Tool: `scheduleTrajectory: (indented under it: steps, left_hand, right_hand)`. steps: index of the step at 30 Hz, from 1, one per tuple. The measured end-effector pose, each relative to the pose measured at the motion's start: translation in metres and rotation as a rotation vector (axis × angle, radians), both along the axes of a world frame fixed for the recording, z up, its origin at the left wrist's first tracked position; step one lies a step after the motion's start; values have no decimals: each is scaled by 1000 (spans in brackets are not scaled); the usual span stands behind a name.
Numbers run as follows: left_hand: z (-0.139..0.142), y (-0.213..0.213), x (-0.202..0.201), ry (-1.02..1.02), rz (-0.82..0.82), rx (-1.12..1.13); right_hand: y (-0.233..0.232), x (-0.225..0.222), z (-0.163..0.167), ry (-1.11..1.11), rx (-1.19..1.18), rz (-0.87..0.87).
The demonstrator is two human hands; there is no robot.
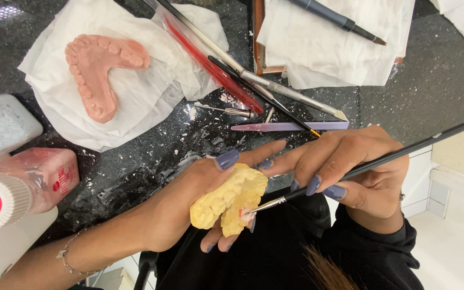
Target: The person holds a yellow dental cast with a partial denture in one hand and uses a fine brush to apply and shape white ceramic material on the denture teeth. They periodically dip the brush, rotate the cast to reach different surfaces, and continue building up the material.
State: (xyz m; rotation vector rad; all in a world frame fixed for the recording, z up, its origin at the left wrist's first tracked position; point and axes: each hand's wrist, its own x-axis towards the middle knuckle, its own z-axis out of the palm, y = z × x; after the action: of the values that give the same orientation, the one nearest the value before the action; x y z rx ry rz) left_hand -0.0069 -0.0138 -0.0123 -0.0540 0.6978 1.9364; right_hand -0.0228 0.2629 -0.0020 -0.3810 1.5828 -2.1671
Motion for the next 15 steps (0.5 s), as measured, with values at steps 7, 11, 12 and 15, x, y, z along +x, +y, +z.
scheduleTrajectory:
  steps: [7,11,12,15]
  left_hand:
    - [-1,1,-1,-16,-26,-31]
    - [0,2,0,-48,-7,-14]
    - [0,1,0,-27,-12,-18]
    - [2,0,-2,29,-14,-27]
  right_hand:
    - [-1,1,2,-21,35,-30]
    - [0,3,3,-15,35,-27]
    - [0,3,3,-15,39,-27]
    - [-1,3,5,-26,49,-28]
